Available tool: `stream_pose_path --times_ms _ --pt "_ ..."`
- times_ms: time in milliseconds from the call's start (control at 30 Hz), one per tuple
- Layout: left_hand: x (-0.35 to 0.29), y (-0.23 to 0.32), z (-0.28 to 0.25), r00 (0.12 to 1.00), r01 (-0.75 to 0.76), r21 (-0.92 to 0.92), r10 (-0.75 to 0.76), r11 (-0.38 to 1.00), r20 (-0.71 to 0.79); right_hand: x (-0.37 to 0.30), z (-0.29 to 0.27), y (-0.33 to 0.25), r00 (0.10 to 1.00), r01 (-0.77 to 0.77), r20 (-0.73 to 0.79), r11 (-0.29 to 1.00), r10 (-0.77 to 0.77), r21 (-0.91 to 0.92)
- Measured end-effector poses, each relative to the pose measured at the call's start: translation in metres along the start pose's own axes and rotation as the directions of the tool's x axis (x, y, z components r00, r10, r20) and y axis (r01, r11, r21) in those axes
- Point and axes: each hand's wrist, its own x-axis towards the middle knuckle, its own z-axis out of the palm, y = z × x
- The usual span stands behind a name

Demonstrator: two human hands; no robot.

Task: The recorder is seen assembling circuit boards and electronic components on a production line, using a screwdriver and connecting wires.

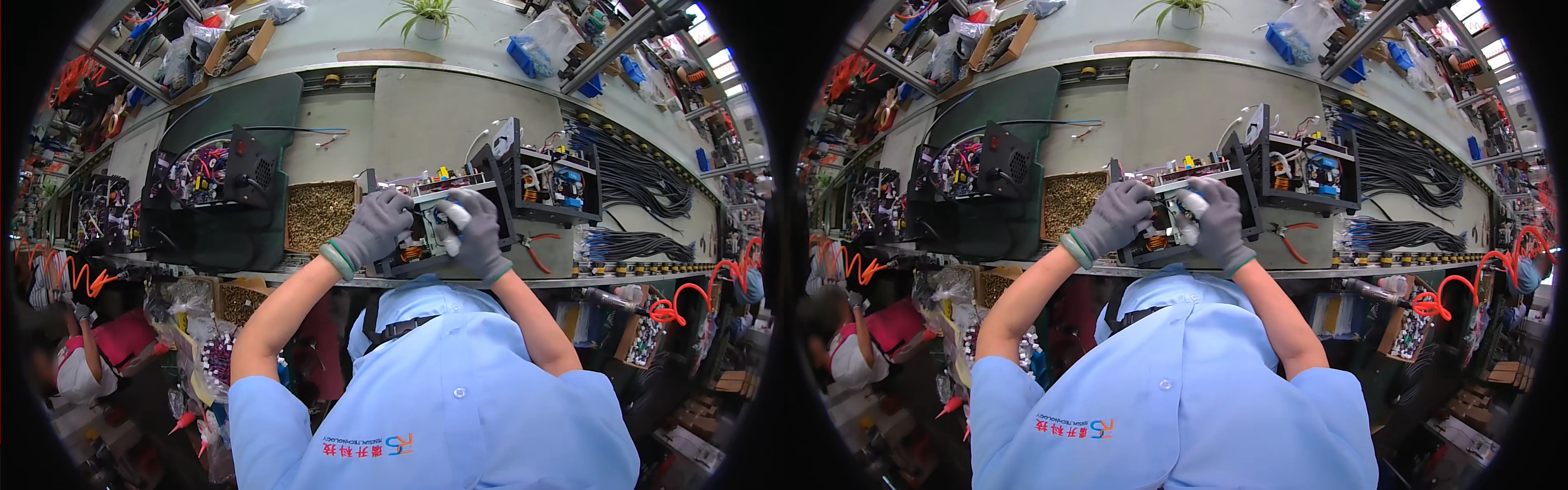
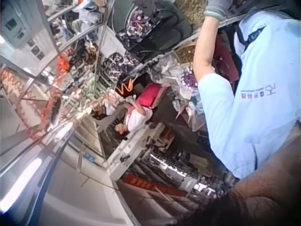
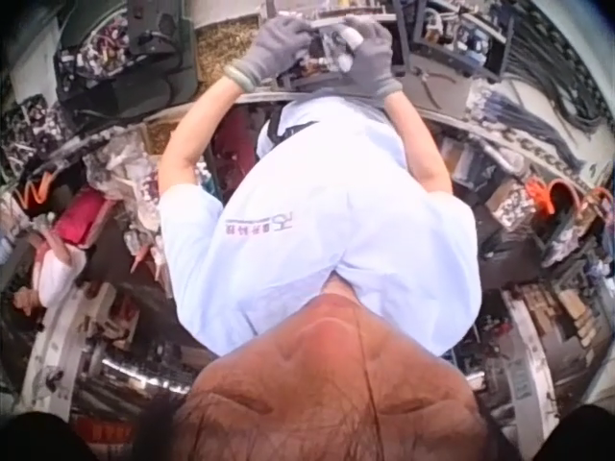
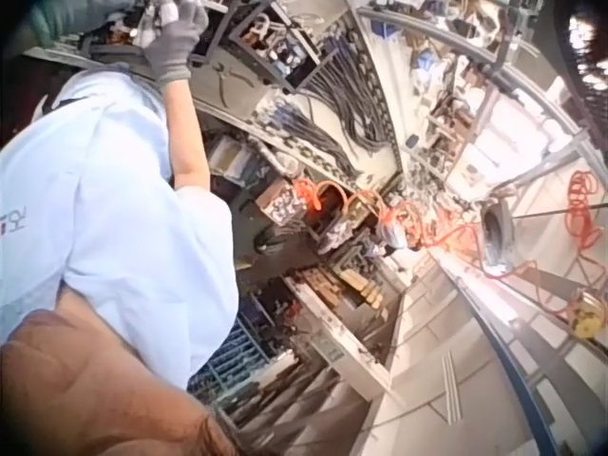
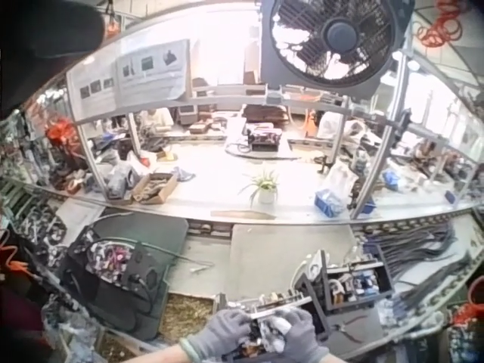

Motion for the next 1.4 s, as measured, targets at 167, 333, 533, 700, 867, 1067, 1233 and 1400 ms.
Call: stream_pose_path --times_ms 167,333,533,700,867,1067,1233,1400 --pt "0.001 0.011 0.007 0.975 0.224 0.006 -0.224 0.975 -0.005 0.021 0.013 0.005 0.989 0.065 0.141 0.991 -0.048 -0.118" --pt "0.009 0.034 0.019 0.920 0.393 0.069 -0.392 0.917 -0.032 0.017 0.014 0.027 0.984 0.139 0.129 0.984 -0.125 -0.109" --pt "0.014 0.058 0.042 0.842 0.536 0.144 -0.515 0.832 -0.161 0.015 0.011 0.026 0.962 0.255 0.158 0.941 -0.224 -0.224" --pt "0.017 0.069 0.049 0.741 0.636 0.029 -0.600 0.771 -0.300 0.023 0.011 0.025 0.969 0.179 0.189 0.979 -0.159 -0.096" --pt "0.013 0.068 0.050 0.724 0.654 0.035 -0.612 0.756 -0.319 0.019 0.002 0.022 0.967 0.238 0.148 0.940 -0.207 -0.243" --pt "0.017 0.068 0.050 0.682 0.695 0.030 -0.646 0.718 -0.344 0.029 0.015 0.026 0.973 0.135 0.203 0.986 -0.113 -0.101" --pt "0.019 0.064 0.056 0.630 0.739 0.012 -0.686 0.673 -0.364 0.033 0.013 0.036 0.975 0.096 0.195 0.993 -0.107 0.064" --pt "0.029 0.064 0.056 0.582 0.775 -0.041 -0.738 0.630 -0.342 0.029 0.014 0.042 0.983 0.097 0.138 0.984 -0.118 0.151"
